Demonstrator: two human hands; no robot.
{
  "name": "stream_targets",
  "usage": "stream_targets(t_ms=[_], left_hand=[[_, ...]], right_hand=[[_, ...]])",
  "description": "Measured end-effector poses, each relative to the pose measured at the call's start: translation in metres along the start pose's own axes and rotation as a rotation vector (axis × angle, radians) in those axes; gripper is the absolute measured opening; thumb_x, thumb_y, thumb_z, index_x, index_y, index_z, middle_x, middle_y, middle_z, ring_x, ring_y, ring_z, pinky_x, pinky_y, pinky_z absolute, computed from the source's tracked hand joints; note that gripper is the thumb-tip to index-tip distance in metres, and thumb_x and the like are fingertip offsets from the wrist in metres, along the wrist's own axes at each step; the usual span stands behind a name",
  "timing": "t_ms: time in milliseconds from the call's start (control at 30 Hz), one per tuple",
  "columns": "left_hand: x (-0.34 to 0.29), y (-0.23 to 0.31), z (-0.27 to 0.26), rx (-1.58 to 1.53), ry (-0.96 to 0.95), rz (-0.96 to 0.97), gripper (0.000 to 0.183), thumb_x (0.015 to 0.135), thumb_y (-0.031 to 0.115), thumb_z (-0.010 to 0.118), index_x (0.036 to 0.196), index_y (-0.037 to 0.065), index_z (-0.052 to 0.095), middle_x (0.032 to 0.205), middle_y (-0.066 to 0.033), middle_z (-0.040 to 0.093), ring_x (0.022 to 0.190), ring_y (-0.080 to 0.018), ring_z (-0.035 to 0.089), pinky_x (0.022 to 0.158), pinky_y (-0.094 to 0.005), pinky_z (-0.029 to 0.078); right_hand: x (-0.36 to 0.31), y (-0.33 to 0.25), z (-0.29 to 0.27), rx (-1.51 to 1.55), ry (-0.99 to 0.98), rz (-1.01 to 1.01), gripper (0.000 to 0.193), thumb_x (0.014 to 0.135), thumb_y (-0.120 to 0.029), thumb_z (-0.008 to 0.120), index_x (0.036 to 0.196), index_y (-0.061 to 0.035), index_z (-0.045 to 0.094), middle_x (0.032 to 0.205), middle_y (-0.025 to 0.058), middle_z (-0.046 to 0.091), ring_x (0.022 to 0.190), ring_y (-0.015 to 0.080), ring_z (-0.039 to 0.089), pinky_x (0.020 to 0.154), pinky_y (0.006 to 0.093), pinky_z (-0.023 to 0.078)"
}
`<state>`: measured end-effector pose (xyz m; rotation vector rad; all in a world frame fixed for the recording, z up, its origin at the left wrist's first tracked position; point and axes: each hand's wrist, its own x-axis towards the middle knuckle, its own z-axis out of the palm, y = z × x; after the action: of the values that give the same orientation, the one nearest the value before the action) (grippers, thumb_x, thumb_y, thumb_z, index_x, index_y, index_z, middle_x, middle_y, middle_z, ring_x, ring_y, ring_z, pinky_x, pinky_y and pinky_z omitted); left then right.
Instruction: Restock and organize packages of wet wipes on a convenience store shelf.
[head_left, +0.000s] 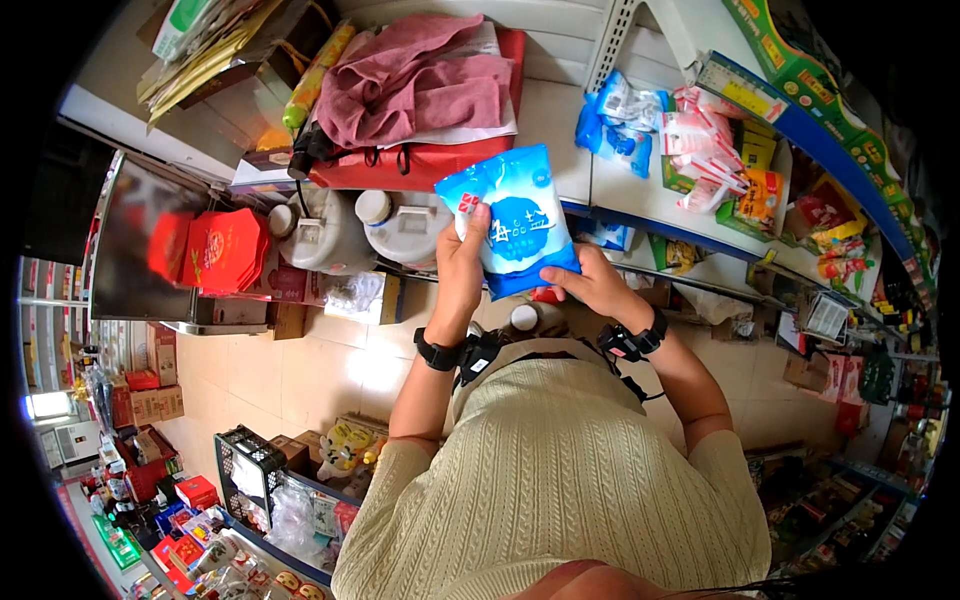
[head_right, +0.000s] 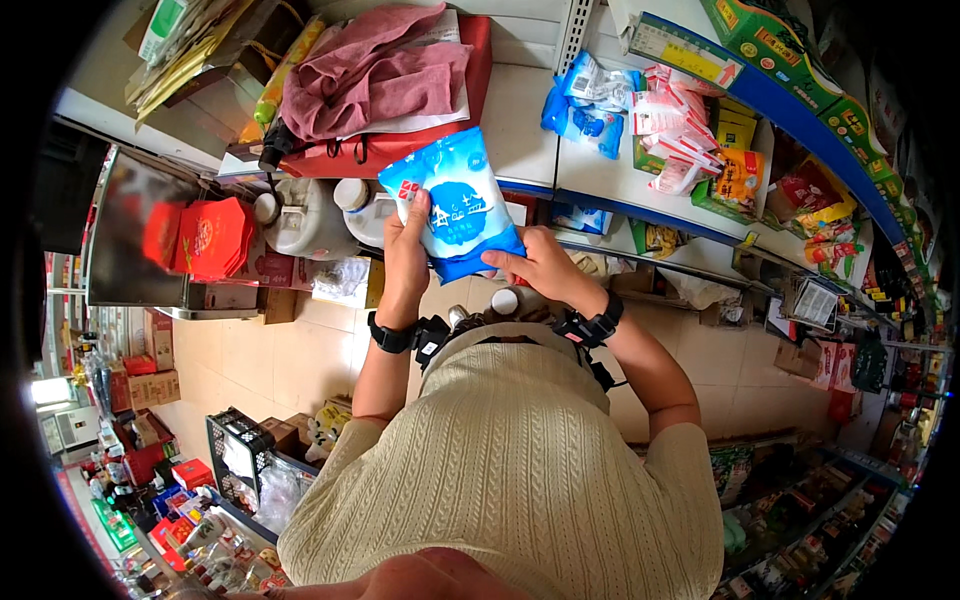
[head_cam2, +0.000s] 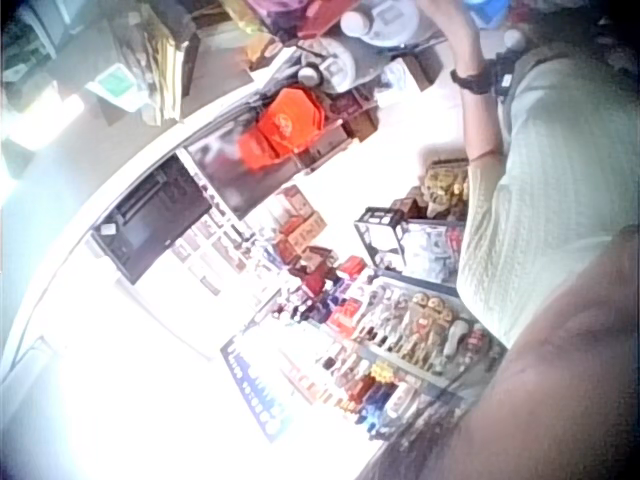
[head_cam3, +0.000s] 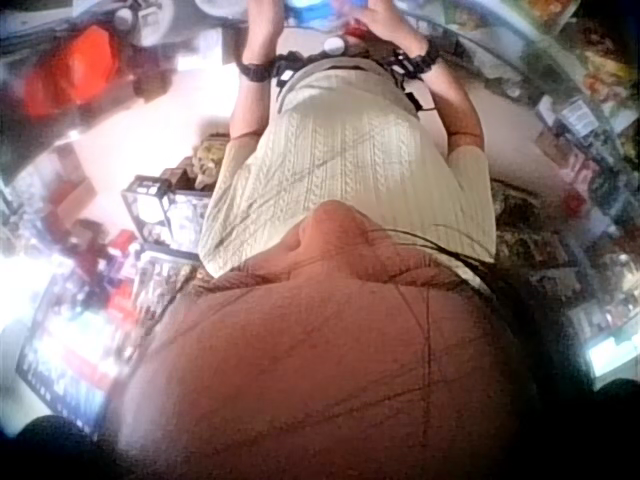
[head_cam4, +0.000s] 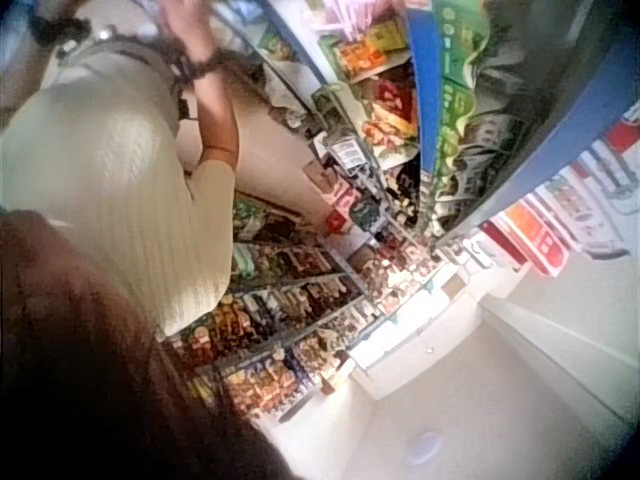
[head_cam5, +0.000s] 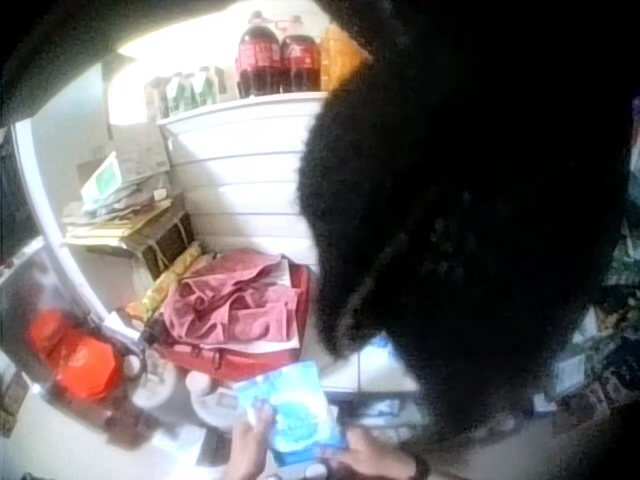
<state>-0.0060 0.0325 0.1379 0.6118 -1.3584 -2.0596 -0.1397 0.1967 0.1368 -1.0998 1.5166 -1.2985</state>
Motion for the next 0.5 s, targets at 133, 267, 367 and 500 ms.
stream_targets(t_ms=[133,267,367,500], left_hand=[[0.004,0.002,0.004,-0.052,0.082,-0.045,0.028,0.103,0.030,0.055,0.100,0.004,0.065,0.091,0.0035,0.065,0.083,-0.0030,0.055,0.071,-0.0202,0.044],[0.004,0.002,0.006,-0.073,0.078,0.158,0.028,0.104,0.033,0.052,0.103,0.008,0.064,0.093,0.0018,0.066,0.078,-0.0049,0.059,0.069,-0.0213,0.048],[0.003,0.001,0.005,0.018,0.108,0.169,0.033,0.103,0.034,0.054,0.105,0.003,0.064,0.094,0.0022,0.064,0.084,-0.0042,0.054,0.075,-0.0198,0.044],[0.004,0.001,0.002,0.037,0.122,0.179,0.035,0.103,0.038,0.051,0.096,0.007,0.064,0.089,0.0032,0.064,0.076,-0.0029,0.054,0.065,-0.0188,0.042]], right_hand=[[-0.001,-0.001,0.001,0.068,-0.036,0.025,0.026,0.096,-0.025,0.066,0.093,0.0009,0.064,0.081,0.0063,0.069,0.063,0.0086,0.058,0.062,0.0242,0.048],[-0.005,0.002,0.001,0.113,-0.049,0.043,0.034,0.096,-0.032,0.066,0.087,0.0003,0.062,0.066,0.0068,0.065,0.065,0.0121,0.066,0.059,0.0261,0.049],[-0.005,0.007,0.002,0.098,-0.077,0.023,0.033,0.096,-0.032,0.065,0.090,0.0001,0.060,0.064,0.0063,0.063,0.068,0.0134,0.068,0.061,0.0267,0.049],[-0.004,0.011,0.001,0.124,-0.075,0.024,0.032,0.096,-0.031,0.065,0.090,-0.0003,0.059,0.064,0.0057,0.063,0.069,0.0141,0.069,0.062,0.0269,0.049]])
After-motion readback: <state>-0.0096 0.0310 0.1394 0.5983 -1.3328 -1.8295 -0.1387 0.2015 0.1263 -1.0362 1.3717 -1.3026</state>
